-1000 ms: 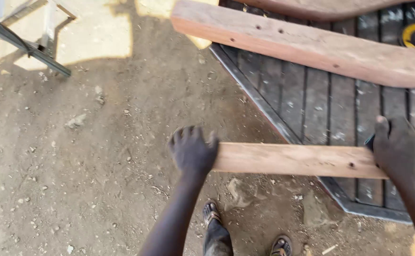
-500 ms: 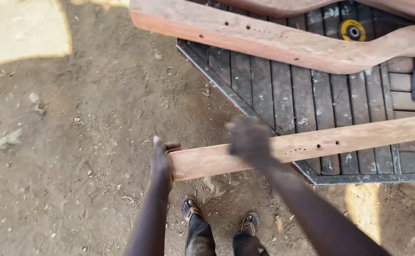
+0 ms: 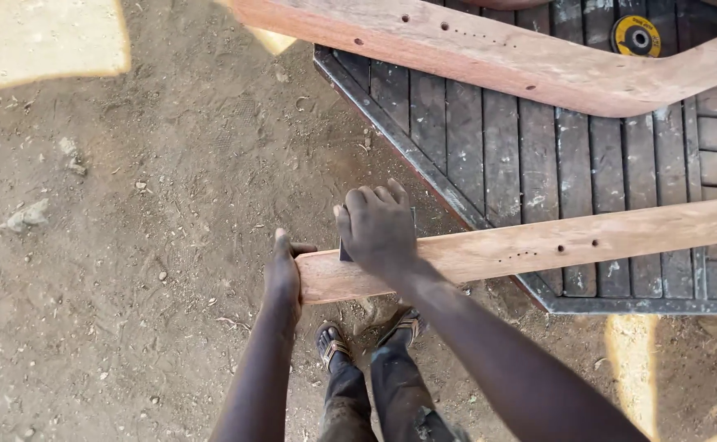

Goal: Sanding a wooden plank with sandpaper on a workbench to smooth the surface

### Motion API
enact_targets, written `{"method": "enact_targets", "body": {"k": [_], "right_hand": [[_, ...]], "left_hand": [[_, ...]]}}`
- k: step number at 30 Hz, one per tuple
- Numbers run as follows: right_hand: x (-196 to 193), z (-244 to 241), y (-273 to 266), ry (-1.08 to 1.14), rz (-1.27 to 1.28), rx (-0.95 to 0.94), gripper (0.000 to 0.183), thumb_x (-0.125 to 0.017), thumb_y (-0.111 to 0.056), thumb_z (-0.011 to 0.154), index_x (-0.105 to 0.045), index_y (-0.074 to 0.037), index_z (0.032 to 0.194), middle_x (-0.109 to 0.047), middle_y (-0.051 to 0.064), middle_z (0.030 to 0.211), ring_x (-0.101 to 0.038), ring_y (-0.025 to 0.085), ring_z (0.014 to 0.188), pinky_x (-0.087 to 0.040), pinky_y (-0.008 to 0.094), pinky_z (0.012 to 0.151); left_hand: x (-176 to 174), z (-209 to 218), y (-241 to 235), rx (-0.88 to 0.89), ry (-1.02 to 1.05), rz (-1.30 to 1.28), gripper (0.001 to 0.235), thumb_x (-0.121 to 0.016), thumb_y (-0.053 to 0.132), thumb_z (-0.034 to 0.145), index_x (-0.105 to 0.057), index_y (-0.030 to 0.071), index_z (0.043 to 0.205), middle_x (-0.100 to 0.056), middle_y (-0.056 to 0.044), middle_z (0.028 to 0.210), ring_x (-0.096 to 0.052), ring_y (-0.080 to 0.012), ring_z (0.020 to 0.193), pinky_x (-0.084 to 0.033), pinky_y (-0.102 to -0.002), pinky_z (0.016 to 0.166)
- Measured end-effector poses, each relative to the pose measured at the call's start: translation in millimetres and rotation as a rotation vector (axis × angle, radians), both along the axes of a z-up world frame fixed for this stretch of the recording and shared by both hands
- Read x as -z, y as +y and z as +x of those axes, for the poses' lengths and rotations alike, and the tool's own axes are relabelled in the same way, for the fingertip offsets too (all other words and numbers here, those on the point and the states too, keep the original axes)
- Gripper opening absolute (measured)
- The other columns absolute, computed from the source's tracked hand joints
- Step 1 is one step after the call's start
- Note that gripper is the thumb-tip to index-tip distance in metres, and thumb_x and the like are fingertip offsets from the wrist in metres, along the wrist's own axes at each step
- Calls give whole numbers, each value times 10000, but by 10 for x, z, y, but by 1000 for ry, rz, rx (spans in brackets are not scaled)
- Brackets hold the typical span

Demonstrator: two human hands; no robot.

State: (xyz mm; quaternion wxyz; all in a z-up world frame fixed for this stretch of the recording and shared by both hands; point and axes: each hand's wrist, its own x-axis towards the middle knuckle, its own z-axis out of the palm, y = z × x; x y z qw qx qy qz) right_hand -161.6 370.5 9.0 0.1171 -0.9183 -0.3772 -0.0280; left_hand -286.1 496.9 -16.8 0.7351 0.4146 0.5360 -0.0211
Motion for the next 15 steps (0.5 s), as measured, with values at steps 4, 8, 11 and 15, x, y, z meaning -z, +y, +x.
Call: {"method": "enact_targets", "body": {"k": [4, 8, 11, 15], "right_hand": [[268, 599, -1053, -175, -200, 87, 281, -518, -441, 1003, -622, -194, 915, -685, 49, 970, -678, 259, 1028, -342, 536, 1138], [445, 1138, -2480, -382, -550, 246, 225, -608, -387, 1018, -652, -186, 925, -685, 30, 975, -647, 286, 1064, -308, 526, 1180], [307, 1129, -1876, -422, -162, 373, 421, -581, -508, 1103, -595, -195, 823, -617, 74, 746, -694, 289, 836, -447, 410, 1017], [-152, 32, 52, -263, -135, 47, 326, -621, -428, 939, -584, -179, 731, -557, 78, 704, -615, 275, 708, -458, 418, 862]], "left_hand": [[-126, -49, -54, 43, 62, 114, 703, -370, 672, 1026, -826, 137, 994, -715, -186, 807, -599, -275, 676, -449, -357, 640], [133, -47, -105, -35, 52, 78, 681, -389, 633, 1052, -801, 99, 957, -686, -151, 804, -584, -249, 702, -425, -339, 658], [184, 8, -79, 49, 20, 98, 738, -363, 682, 1036, -824, 110, 965, -684, -166, 755, -558, -243, 648, -410, -331, 605], [28, 10, -108, -33, 76, 57, 594, -481, 589, 1027, -782, 92, 906, -692, -162, 701, -638, -277, 580, -479, -363, 536]]}}
